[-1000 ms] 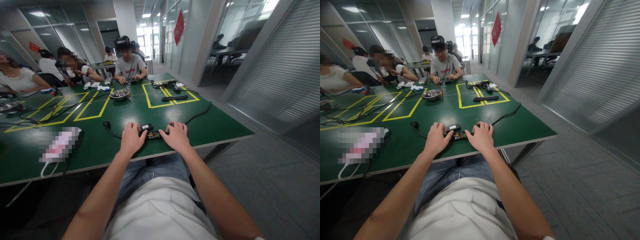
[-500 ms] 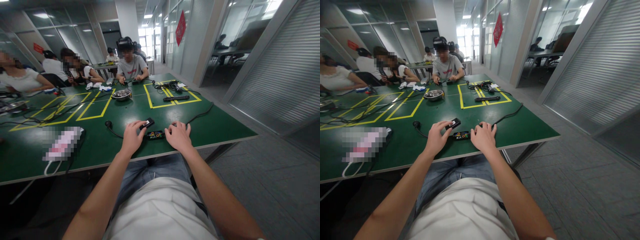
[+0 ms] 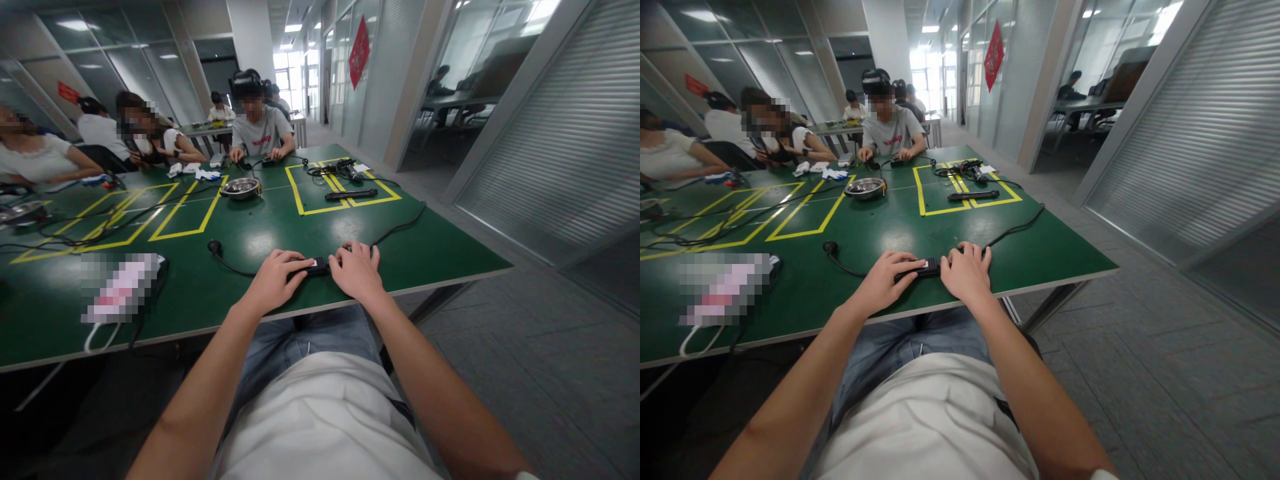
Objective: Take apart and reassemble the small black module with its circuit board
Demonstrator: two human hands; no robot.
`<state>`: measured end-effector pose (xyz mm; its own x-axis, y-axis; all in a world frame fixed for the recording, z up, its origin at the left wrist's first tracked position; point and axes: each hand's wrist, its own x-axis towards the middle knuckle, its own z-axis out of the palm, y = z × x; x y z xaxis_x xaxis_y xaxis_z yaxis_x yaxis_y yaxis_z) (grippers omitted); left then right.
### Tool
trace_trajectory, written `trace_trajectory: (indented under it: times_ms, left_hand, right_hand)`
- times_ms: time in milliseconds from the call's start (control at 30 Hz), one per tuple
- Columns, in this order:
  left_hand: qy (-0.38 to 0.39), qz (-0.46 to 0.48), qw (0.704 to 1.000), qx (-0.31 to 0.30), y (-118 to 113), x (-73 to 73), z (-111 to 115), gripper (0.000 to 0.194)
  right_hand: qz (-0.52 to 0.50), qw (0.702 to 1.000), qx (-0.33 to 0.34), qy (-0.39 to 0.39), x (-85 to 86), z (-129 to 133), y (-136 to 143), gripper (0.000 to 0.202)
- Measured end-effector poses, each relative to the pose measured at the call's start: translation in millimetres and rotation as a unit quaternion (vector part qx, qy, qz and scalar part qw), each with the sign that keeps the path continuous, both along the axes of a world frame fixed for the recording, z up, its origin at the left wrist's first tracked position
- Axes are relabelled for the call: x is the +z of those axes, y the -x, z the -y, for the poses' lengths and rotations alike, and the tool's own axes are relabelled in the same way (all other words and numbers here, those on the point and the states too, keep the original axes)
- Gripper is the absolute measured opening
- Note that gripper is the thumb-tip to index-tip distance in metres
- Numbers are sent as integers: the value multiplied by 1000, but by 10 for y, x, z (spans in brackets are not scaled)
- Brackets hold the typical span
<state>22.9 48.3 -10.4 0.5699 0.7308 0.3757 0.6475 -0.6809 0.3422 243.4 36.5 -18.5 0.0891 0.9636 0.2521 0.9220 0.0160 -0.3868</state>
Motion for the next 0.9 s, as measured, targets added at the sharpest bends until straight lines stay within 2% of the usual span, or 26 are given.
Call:
trace_trajectory:
  times_ms: [300, 367, 467, 533, 700, 800, 900]
  left_hand:
    - [40, 0, 999, 17, -41, 54, 37, 39]
    - [47, 19, 998, 27, -41, 41, 36, 45]
    - [66, 50, 995, 51, -40, 13, 35, 66]
    - [76, 61, 994, 55, -40, -1, 36, 68]
    - [74, 89, 991, 63, -28, -12, 36, 59]
    - [42, 109, 983, 139, -13, -11, 9, 40]
    - [29, 83, 971, 221, -3, -10, -35, 19]
  right_hand:
    - [-7, 1000, 0, -12, -47, -34, -23, 33]
    - [-7, 1000, 1, -14, -57, -39, -25, 33]
    - [-5, 1000, 2, -14, -56, -36, -24, 32]
    - [-5, 1000, 2, -9, -49, -32, -22, 32]
    - [-9, 1000, 1, -13, -53, -31, -20, 31]
    - [-11, 1000, 1, -19, -64, -38, -23, 31]
    - [-11, 1000, 3, -16, -65, -42, -26, 31]
